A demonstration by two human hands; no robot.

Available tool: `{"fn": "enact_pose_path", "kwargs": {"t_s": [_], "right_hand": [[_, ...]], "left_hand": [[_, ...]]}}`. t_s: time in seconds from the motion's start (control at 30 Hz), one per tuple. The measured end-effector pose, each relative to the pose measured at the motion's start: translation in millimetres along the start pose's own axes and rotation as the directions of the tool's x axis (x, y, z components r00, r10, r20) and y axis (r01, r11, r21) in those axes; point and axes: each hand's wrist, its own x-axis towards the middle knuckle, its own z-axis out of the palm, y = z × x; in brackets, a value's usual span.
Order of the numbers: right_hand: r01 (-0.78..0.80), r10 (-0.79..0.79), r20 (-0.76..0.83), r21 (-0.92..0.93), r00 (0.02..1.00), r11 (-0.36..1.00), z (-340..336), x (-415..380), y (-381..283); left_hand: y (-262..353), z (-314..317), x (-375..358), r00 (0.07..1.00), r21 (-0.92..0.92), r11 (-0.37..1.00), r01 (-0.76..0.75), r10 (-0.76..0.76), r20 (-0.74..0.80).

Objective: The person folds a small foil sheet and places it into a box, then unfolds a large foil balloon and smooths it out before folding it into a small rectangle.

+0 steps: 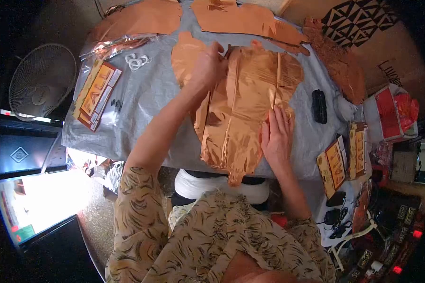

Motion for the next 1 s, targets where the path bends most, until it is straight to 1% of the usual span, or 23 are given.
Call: {"fn": "enact_pose_path", "kwargs": {"t_s": [0.07,0.1,0.17,0.2,0.27,0.3,0.37,0.4,0.47,0.5,0.57,0.6,0.67,0.7,0.77,0.8,0.87,0.9,0.97,1.0], "right_hand": [[0.004,-0.004,0.001,-0.017,1.000,1.000,-1,1,-1],[0.003,-0.003,0.003,-0.016,1.000,1.000,-2,1,-1],[-0.005,0.005,0.005,0.010,1.000,1.000,-2,2,-1],[-0.005,0.005,0.007,0.010,1.000,1.000,-2,2,-1],[-0.002,0.002,0.002,-0.008,1.000,1.000,-1,1,0],[-0.002,0.002,0.005,-0.007,1.000,1.000,0,1,0],[0.014,-0.014,-0.014,-0.008,1.000,1.000,2,0,2],[0.010,-0.010,0.000,-0.007,1.000,1.000,2,-2,2],[0.002,-0.002,-0.002,-0.012,1.000,1.000,1,1,1],[-0.001,0.001,0.002,-0.011,1.000,1.000,1,1,1],[0.008,-0.008,0.002,-0.023,1.000,1.000,0,2,1],[0.006,-0.006,0.004,-0.024,1.000,1.000,-1,2,1],[0.009,-0.009,-0.004,-0.031,1.000,0.999,-1,2,-1],[0.010,-0.010,-0.002,-0.029,1.000,1.000,0,1,-1],[0.017,-0.017,-0.032,-0.004,0.999,1.000,2,1,0],[0.019,-0.019,-0.031,-0.003,0.999,1.000,3,1,1],[0.021,-0.022,-0.039,-0.022,0.999,1.000,6,0,3],[0.023,-0.024,-0.040,-0.023,0.999,0.999,5,1,2],[0.029,-0.029,-0.033,-0.017,0.999,0.999,1,3,0],[0.035,-0.035,-0.040,-0.015,0.999,0.999,1,3,-1]], "left_hand": [[5,-10,0,0.996,0.148,0.986,-0.080,0.085,-0.028],[2,-9,0,0.996,0.148,0.986,-0.078,0.083,-0.026],[-2,-8,3,0.966,0.281,0.936,-0.210,0.242,-0.085],[3,-9,2,0.967,0.281,0.937,-0.209,0.241,-0.085],[15,-10,0,0.973,0.314,0.923,-0.224,0.229,0.020],[10,-4,6,0.974,0.314,0.923,-0.221,0.226,0.021],[-5,16,21,0.928,0.417,0.832,-0.366,0.359,0.097],[2,21,19,0.932,0.413,0.837,-0.359,0.348,0.103],[28,21,23,0.965,0.404,0.882,-0.244,0.180,0.189],[34,22,26,0.965,0.403,0.883,-0.243,0.178,0.193],[44,24,31,0.951,0.327,0.937,-0.120,0.015,0.308],[43,27,31,0.950,0.326,0.938,-0.120,0.014,0.311],[40,32,30,0.951,0.230,0.947,-0.224,0.161,0.265],[45,34,28,0.951,0.231,0.947,-0.222,0.158,0.265],[58,40,24,0.970,0.271,0.941,-0.202,0.155,0.188],[70,36,19,0.971,0.272,0.941,-0.200,0.152,0.186],[94,28,6,0.952,0.309,0.905,-0.292,0.242,0.188],[94,33,2,0.952,0.309,0.905,-0.291,0.243,0.186],[88,48,-4,0.898,0.135,0.888,-0.439,0.429,0.099],[95,52,-12,0.897,0.140,0.886,-0.442,0.433,0.093]]}}
